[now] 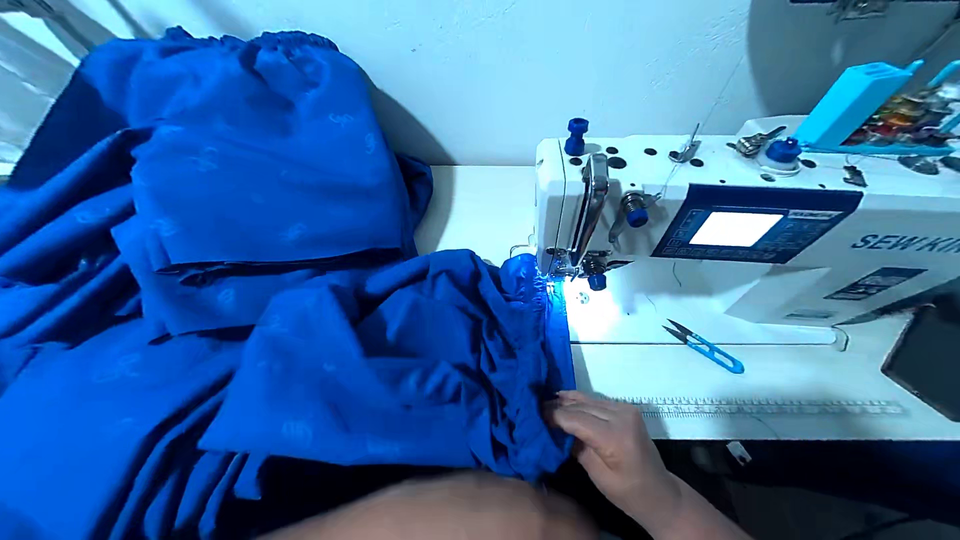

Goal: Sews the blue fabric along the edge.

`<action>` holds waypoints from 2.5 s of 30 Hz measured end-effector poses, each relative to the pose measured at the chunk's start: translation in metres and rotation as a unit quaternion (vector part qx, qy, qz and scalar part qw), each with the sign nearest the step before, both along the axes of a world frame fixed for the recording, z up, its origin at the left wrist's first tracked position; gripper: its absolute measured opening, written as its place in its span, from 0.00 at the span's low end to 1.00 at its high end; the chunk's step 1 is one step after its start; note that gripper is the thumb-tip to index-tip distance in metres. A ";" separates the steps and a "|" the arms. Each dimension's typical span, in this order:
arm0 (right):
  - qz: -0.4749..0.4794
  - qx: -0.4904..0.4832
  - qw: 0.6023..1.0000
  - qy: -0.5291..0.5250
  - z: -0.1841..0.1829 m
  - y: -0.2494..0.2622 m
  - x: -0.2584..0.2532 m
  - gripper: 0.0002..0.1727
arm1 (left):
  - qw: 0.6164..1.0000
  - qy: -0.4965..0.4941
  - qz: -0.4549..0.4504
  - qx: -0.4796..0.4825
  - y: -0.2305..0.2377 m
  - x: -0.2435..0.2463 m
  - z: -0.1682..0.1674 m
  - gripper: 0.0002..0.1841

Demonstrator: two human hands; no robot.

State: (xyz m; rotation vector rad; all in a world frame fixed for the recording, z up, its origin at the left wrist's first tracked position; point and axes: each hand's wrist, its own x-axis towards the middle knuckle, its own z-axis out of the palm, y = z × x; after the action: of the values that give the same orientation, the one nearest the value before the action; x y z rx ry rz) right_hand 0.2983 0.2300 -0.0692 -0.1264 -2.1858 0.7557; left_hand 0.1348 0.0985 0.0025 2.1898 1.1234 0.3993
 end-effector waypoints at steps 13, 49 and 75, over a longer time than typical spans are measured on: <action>-0.046 -0.026 0.996 -0.078 -0.037 -0.010 -0.002 0.17 | 0.877 0.259 0.345 -0.211 -0.052 -0.109 0.035 0.16; -0.094 -0.075 0.986 -0.114 -0.025 0.030 -0.029 0.15 | 0.857 0.128 0.401 0.296 0.307 -0.138 -0.082 0.10; 0.028 0.043 0.996 -0.071 -0.003 0.057 -0.038 0.12 | 0.966 0.122 -0.046 0.223 0.060 -0.055 0.058 0.07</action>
State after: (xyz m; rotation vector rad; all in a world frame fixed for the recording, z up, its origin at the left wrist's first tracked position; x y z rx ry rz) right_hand 0.2603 0.2867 -0.0719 -0.0782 -2.3615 0.7013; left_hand 0.0796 0.1582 0.0606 2.7378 1.1367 0.3764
